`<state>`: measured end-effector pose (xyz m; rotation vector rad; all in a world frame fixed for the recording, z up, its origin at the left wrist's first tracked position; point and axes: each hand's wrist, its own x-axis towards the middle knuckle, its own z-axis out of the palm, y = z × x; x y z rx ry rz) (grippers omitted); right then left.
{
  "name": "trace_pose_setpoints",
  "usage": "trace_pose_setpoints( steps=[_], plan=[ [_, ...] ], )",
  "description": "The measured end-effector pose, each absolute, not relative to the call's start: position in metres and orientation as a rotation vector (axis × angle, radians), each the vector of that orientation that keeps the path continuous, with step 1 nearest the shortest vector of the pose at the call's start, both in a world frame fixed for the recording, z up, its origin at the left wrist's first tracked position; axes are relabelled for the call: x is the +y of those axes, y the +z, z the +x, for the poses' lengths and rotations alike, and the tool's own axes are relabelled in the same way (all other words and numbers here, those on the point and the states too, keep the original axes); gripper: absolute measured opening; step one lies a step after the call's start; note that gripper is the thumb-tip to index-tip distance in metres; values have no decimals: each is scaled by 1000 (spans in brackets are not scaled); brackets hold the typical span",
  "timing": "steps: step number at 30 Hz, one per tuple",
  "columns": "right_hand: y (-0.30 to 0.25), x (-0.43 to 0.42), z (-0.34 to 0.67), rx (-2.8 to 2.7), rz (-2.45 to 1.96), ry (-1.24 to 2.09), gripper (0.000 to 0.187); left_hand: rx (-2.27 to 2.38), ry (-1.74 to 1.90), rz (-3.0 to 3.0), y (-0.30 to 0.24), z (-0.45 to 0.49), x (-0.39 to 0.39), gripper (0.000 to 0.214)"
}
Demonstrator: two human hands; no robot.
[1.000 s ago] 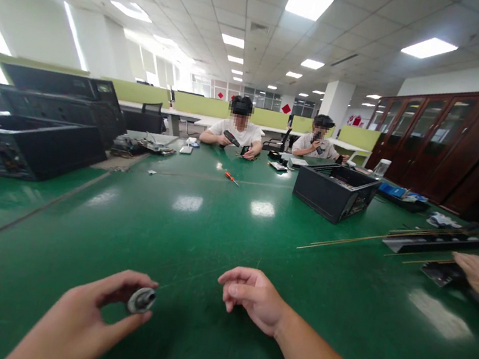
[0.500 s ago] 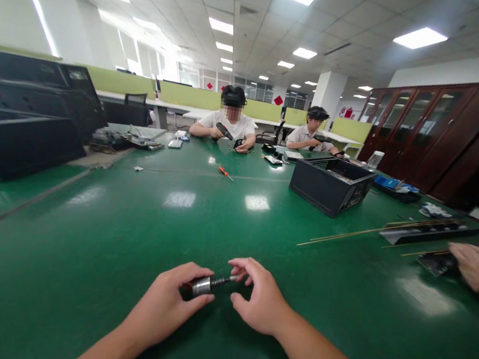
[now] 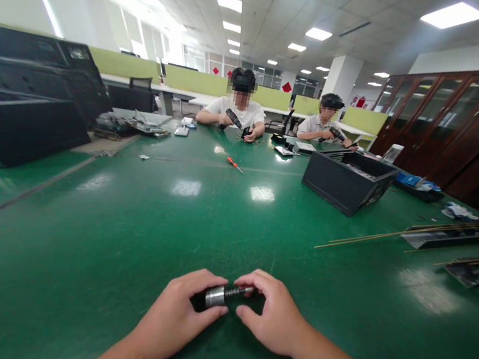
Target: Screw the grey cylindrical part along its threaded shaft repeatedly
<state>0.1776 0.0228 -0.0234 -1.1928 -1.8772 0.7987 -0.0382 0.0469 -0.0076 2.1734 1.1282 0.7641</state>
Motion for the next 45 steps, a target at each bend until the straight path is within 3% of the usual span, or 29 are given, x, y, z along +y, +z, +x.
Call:
trace_pose_setpoints(
  steps=[8,21,45],
  plan=[
    [-21,22,177,-1874,-1208,806,30,1152,785,2169,-10,-36,43,27],
    [-17,22,176,-1904,-1209,833,15,1133,769,2214,-12,-35,41,19],
    [-15,21,176,-1917,-1251,799,11,1170,786,2182,-10,-33,42,19]
  ],
)
